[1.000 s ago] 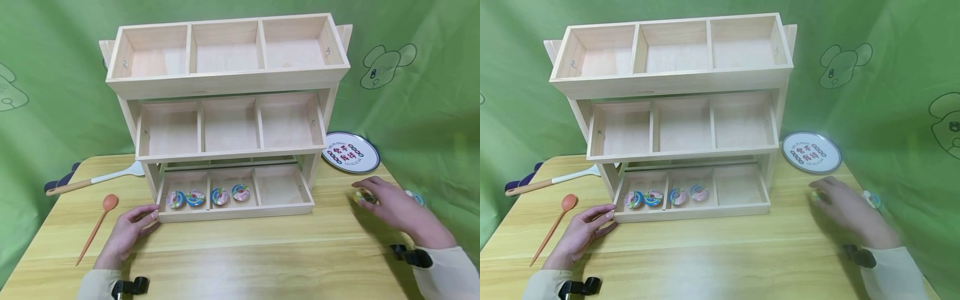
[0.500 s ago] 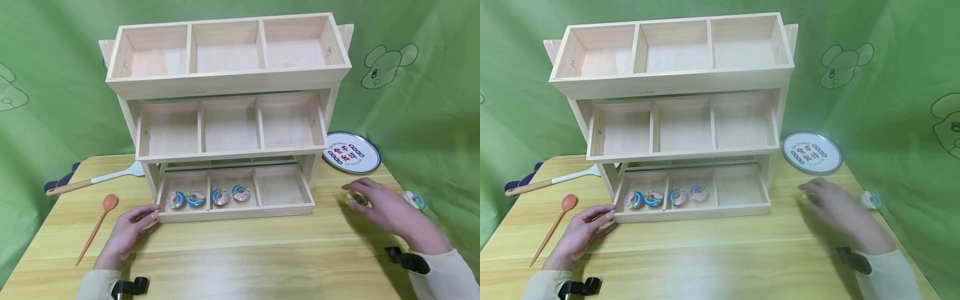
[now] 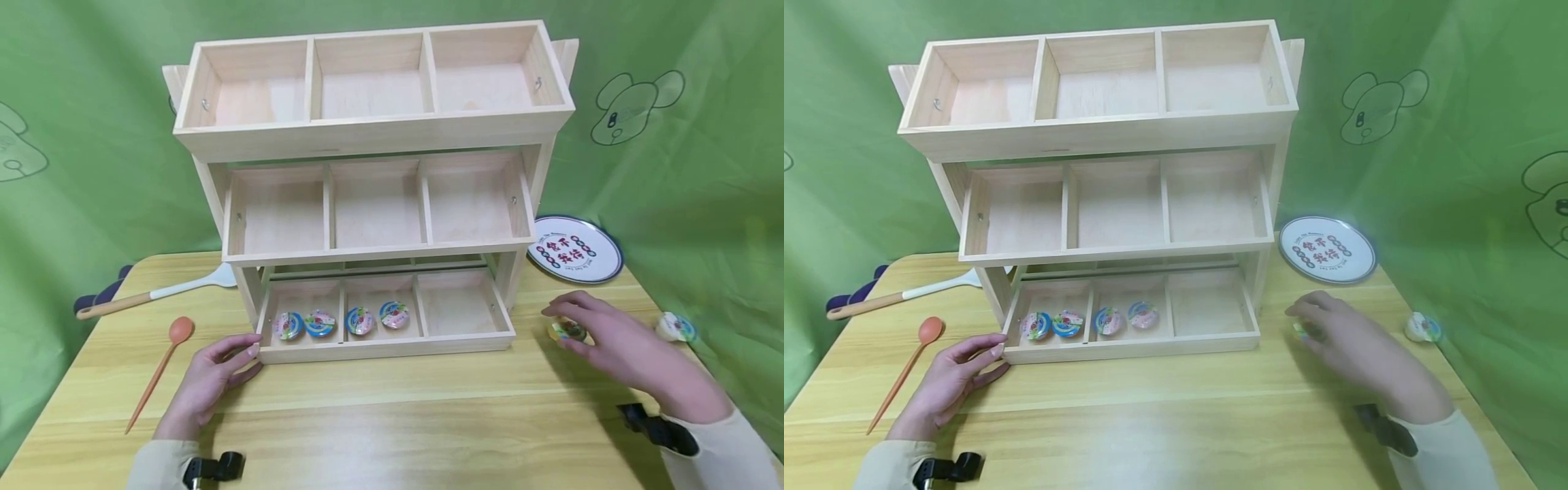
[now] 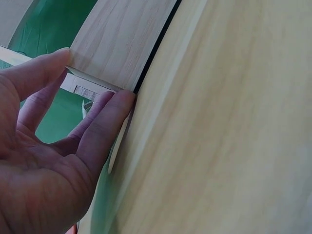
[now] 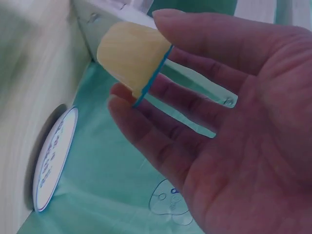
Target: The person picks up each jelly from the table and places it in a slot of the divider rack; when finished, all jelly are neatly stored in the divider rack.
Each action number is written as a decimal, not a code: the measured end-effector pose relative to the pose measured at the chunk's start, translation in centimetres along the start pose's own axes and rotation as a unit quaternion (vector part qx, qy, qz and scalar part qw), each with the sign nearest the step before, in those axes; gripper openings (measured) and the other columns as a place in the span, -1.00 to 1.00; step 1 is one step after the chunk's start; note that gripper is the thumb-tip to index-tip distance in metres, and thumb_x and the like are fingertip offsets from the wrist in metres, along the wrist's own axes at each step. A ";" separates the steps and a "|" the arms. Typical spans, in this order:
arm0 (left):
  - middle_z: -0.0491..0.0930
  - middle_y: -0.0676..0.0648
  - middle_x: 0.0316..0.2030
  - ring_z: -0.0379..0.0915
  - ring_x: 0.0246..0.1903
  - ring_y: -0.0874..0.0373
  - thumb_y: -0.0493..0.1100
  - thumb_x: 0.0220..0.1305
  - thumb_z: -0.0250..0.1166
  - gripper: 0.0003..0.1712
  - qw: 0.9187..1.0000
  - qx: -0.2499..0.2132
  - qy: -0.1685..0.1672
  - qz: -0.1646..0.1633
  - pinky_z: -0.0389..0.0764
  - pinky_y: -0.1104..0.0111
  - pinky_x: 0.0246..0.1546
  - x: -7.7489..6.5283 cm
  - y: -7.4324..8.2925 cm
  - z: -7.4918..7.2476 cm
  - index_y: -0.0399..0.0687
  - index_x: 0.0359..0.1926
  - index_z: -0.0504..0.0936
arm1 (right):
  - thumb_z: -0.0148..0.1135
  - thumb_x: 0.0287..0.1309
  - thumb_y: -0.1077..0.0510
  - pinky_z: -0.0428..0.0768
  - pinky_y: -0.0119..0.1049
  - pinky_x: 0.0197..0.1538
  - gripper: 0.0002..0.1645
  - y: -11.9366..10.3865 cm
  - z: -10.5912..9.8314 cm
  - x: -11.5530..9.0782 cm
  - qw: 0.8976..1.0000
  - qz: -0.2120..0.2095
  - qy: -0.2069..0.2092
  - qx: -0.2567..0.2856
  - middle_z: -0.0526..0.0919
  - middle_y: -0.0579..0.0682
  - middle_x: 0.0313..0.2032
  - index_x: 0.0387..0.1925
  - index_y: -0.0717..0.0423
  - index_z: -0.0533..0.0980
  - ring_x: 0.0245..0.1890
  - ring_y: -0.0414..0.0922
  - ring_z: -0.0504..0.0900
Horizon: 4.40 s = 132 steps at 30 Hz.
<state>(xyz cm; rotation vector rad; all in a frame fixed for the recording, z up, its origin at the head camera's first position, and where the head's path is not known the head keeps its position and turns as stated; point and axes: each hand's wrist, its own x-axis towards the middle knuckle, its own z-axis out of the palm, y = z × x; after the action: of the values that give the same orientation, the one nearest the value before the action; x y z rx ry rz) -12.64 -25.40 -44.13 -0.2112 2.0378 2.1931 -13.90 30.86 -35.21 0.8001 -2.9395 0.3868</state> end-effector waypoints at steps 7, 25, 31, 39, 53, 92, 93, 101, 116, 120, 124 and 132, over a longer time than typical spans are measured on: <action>0.42 -0.22 0.09 0.57 -0.04 0.13 -0.32 0.32 0.29 -0.63 1.000 0.000 0.002 -0.005 0.61 0.18 0.10 0.0 0.0 0.0 -0.42 0.11 0.56 | 0.44 0.03 0.32 0.67 -0.01 -0.18 -0.47 -1.3 -0.3 0.7 1.000 -0.019 0.016 0.017 0.49 0.04 0.05 0.09 0.12 0.55 -0.07 0.05 0.58; 0.44 -0.15 0.06 0.56 -0.04 0.15 -0.32 0.32 0.29 -0.64 1.000 0.005 -0.004 0.002 0.61 0.18 0.09 0.0 0.1 -0.1 -0.39 0.10 0.57 | 0.41 0.11 0.29 0.65 0.02 0.02 -0.55 -3.6 0.1 3.7 0.996 -0.060 0.007 0.063 0.53 -0.02 0.06 0.07 0.05 0.60 -0.01 -0.02 0.57; 0.41 -0.25 0.11 0.56 -0.03 0.14 -0.32 0.32 0.29 -0.62 1.000 0.001 -0.007 0.002 0.60 0.17 0.10 0.0 0.1 -0.2 -0.41 0.11 0.56 | 0.40 0.13 0.29 0.65 0.03 0.05 -0.54 -4.2 1.0 5.1 0.995 -0.060 -0.010 0.083 0.51 0.03 0.08 0.09 0.06 0.59 0.00 0.02 0.57; 0.44 -0.20 0.06 0.56 -0.04 0.14 -0.33 0.32 0.29 -0.62 1.000 0.004 -0.009 0.009 0.61 0.18 0.09 0.0 0.1 0.0 -0.44 0.11 0.55 | 0.37 0.16 0.25 0.62 0.07 0.09 -0.55 -4.8 1.8 6.4 0.994 -0.044 -0.030 0.093 0.51 0.06 0.11 0.12 0.05 0.58 0.03 0.04 0.54; 0.44 -0.21 0.07 0.57 -0.04 0.14 -0.33 0.31 0.29 -0.65 1.000 -0.005 -0.010 0.005 0.61 0.17 0.09 -0.1 0.2 -0.1 -0.41 0.09 0.58 | 0.38 0.17 0.20 0.56 0.16 0.14 -0.50 -5.8 3.6 8.8 0.996 -0.021 -0.020 0.079 0.53 0.11 0.12 0.16 0.12 0.55 0.06 0.11 0.53; 0.45 -0.17 0.04 0.57 -0.04 0.14 -0.33 0.31 0.29 -0.65 1.000 -0.003 -0.005 -0.002 0.61 0.17 0.10 -0.1 0.1 -0.1 -0.40 0.09 0.58 | 0.36 0.17 0.16 0.54 0.13 0.20 -0.45 -7.5 7.7 14.2 0.999 -0.009 -0.053 0.001 0.48 0.16 0.23 0.22 0.06 0.52 0.13 0.17 0.51; 0.45 -0.17 0.04 0.57 -0.04 0.14 -0.33 0.31 0.29 -0.65 1.000 -0.003 -0.006 -0.002 0.61 0.17 0.10 -0.1 0.1 -0.1 -0.41 0.09 0.58 | 0.36 0.17 0.16 0.53 0.13 0.21 -0.45 -7.5 7.7 14.2 0.998 -0.008 -0.055 0.000 0.48 0.16 0.23 0.22 0.06 0.52 0.13 0.17 0.50; 0.45 -0.16 0.05 0.56 -0.04 0.15 -0.32 0.31 0.30 -0.66 1.000 -0.006 -0.005 -0.004 0.60 0.18 0.10 -0.1 0.2 -0.1 -0.36 0.08 0.60 | 0.38 0.17 0.09 0.53 0.08 0.21 -0.40 -7.8 8.0 14.6 0.998 -0.006 -0.052 -0.019 0.47 0.16 0.23 0.24 0.10 0.49 0.13 0.15 0.51; 0.44 -0.20 0.06 0.56 -0.03 0.15 -0.31 0.32 0.29 -0.65 1.000 -0.007 -0.010 -0.001 0.60 0.17 0.10 0.1 0.0 -0.1 -0.38 0.09 0.59 | 0.41 0.16 0.04 0.56 0.16 0.15 -0.46 -7.8 5.6 12.4 0.998 -0.032 -0.021 0.044 0.52 0.14 0.18 0.17 0.07 0.55 0.04 0.11 0.56; 0.45 -0.20 0.06 0.56 -0.03 0.15 -0.32 0.32 0.29 -0.64 1.000 -0.009 -0.009 -0.001 0.61 0.17 0.10 0.0 0.0 -0.1 -0.41 0.10 0.58 | 0.41 0.15 0.06 0.60 0.11 0.12 -0.48 -7.8 5.0 11.5 0.998 -0.037 -0.020 0.045 0.54 0.15 0.12 0.13 0.12 0.56 0.04 0.12 0.56; 0.49 -0.15 0.03 0.57 -0.04 0.15 -0.33 0.32 0.29 -0.65 1.000 -0.010 -0.008 0.000 0.61 0.18 0.09 -0.1 0.0 -0.1 -0.41 0.09 0.58 | 0.40 0.16 0.05 0.61 0.10 0.11 -0.48 -7.7 4.6 10.9 0.998 -0.034 -0.025 0.035 0.53 0.15 0.10 0.13 0.15 0.56 0.01 0.10 0.56; 0.48 -0.15 0.04 0.57 -0.04 0.14 -0.32 0.31 0.30 -0.66 1.000 -0.010 -0.009 -0.002 0.61 0.17 0.09 0.0 0.0 -0.1 -0.38 0.08 0.60 | 0.40 0.16 0.10 0.61 0.08 0.12 -0.49 -7.4 3.9 9.5 0.997 -0.057 -0.019 0.043 0.55 0.10 0.04 0.14 0.17 0.54 0.01 0.07 0.55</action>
<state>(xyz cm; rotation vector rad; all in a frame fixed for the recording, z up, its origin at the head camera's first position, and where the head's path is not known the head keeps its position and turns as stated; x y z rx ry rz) -12.62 -25.51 -44.17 -0.1957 2.0043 2.2069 -18.36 19.01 -36.05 0.9912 -2.9105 0.4991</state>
